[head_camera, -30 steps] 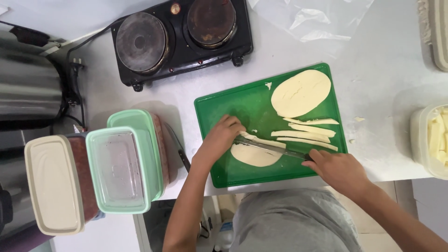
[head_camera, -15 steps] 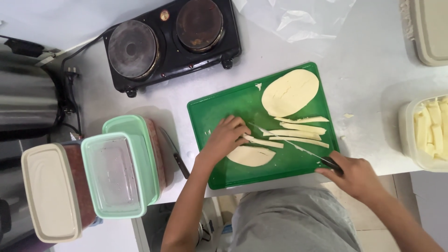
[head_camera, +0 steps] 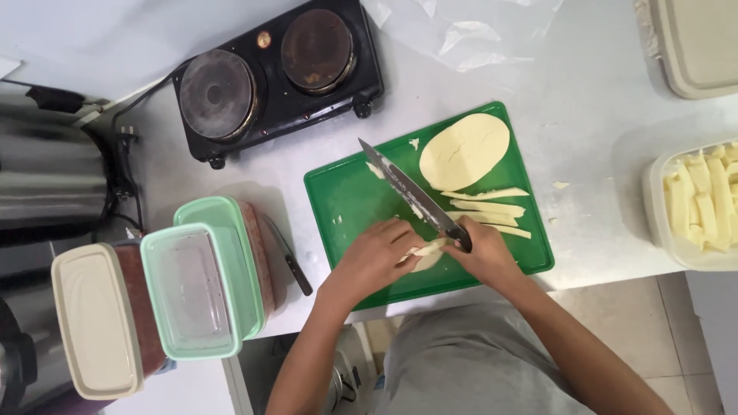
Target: Cutting potatoes into thin sticks on a green cutting board using a chef's knife and placing them into a plastic storage container.
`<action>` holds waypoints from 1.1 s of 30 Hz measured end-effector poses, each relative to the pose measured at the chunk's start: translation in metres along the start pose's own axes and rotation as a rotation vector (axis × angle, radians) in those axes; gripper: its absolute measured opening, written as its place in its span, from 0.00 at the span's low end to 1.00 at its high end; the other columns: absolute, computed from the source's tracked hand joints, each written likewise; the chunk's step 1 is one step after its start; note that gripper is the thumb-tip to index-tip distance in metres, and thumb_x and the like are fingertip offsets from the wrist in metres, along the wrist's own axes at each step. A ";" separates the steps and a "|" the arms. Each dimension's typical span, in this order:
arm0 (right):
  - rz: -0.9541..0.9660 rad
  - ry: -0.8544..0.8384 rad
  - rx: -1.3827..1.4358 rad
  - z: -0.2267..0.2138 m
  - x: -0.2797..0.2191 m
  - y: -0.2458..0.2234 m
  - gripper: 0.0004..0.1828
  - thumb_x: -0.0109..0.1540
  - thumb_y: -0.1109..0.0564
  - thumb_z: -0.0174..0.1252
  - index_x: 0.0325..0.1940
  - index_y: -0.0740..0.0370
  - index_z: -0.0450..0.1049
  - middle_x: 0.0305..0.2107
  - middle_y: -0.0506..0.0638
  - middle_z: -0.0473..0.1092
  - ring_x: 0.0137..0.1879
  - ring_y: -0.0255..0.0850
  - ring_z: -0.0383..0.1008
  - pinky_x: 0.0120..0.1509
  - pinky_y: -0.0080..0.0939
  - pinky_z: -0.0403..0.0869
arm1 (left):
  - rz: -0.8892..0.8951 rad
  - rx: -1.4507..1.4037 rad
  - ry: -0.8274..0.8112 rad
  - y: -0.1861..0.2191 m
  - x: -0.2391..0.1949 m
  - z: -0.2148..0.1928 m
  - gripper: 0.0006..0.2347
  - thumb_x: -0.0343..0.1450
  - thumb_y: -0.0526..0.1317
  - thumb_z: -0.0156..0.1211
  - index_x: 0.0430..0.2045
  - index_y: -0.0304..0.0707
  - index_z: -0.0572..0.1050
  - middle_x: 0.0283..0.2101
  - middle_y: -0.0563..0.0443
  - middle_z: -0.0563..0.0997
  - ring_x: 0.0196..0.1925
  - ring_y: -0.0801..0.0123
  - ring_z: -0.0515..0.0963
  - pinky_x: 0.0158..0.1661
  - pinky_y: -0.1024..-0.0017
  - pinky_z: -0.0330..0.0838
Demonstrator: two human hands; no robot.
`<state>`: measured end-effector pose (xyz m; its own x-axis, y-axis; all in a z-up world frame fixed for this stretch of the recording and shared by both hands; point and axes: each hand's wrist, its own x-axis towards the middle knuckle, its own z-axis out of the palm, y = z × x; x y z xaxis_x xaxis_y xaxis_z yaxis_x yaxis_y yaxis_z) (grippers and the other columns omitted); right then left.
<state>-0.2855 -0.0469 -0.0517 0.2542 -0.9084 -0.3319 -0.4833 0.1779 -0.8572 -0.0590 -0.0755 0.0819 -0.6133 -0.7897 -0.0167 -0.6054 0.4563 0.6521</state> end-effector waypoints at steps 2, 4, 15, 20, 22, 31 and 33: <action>-0.002 0.021 -0.022 -0.015 -0.003 0.002 0.16 0.54 0.54 0.72 0.41 0.59 0.75 0.23 0.54 0.74 0.27 0.45 0.76 0.34 0.44 0.73 | -0.006 0.003 0.029 -0.003 0.003 0.007 0.08 0.67 0.35 0.69 0.36 0.37 0.77 0.39 0.48 0.77 0.44 0.54 0.79 0.45 0.59 0.74; -0.004 0.028 -0.043 -0.035 -0.010 0.004 0.17 0.54 0.53 0.73 0.39 0.59 0.74 0.22 0.53 0.74 0.26 0.45 0.76 0.33 0.44 0.73 | -0.027 0.003 0.060 -0.006 0.006 0.018 0.08 0.67 0.36 0.69 0.35 0.37 0.76 0.39 0.48 0.77 0.43 0.54 0.79 0.43 0.59 0.75; -0.103 0.083 -0.559 -0.111 -0.009 -0.006 0.17 0.58 0.52 0.68 0.41 0.63 0.69 0.30 0.57 0.76 0.35 0.59 0.78 0.36 0.56 0.74 | -0.215 -0.233 0.296 -0.032 0.045 0.117 0.11 0.69 0.37 0.69 0.42 0.36 0.77 0.46 0.45 0.79 0.46 0.53 0.81 0.44 0.63 0.78; -0.204 0.176 -0.445 -0.112 -0.035 -0.020 0.18 0.57 0.51 0.67 0.43 0.64 0.72 0.35 0.56 0.76 0.33 0.56 0.77 0.33 0.52 0.74 | -0.262 -0.087 0.452 -0.019 0.037 0.093 0.14 0.66 0.37 0.73 0.42 0.34 0.78 0.46 0.44 0.80 0.49 0.52 0.80 0.48 0.62 0.76; -0.206 0.204 -0.439 -0.112 -0.052 -0.013 0.18 0.57 0.50 0.67 0.42 0.64 0.72 0.35 0.55 0.75 0.32 0.55 0.77 0.33 0.51 0.74 | -0.297 -0.071 0.530 -0.016 0.037 0.091 0.14 0.66 0.37 0.73 0.42 0.33 0.78 0.48 0.43 0.80 0.50 0.53 0.80 0.50 0.63 0.75; 0.026 0.168 -0.315 -0.112 -0.099 0.002 0.17 0.58 0.49 0.66 0.37 0.65 0.73 0.27 0.54 0.70 0.25 0.51 0.70 0.32 0.50 0.69 | -0.461 -1.315 0.662 -0.019 0.054 0.147 0.08 0.75 0.29 0.65 0.47 0.28 0.78 0.42 0.47 0.82 0.43 0.71 0.80 0.42 0.73 0.75; 0.068 0.183 -0.268 -0.111 -0.103 0.007 0.16 0.58 0.50 0.67 0.37 0.65 0.74 0.26 0.55 0.69 0.26 0.50 0.68 0.33 0.49 0.69 | -0.519 -1.317 0.602 -0.006 0.058 0.132 0.06 0.74 0.31 0.62 0.43 0.29 0.79 0.40 0.51 0.84 0.44 0.73 0.84 0.42 0.75 0.76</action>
<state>-0.4083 0.0061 0.0209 0.0708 -0.9551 -0.2878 -0.7033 0.1568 -0.6934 -0.1580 -0.0704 -0.0230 0.0024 -0.9334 -0.3588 0.3814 -0.3308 0.8632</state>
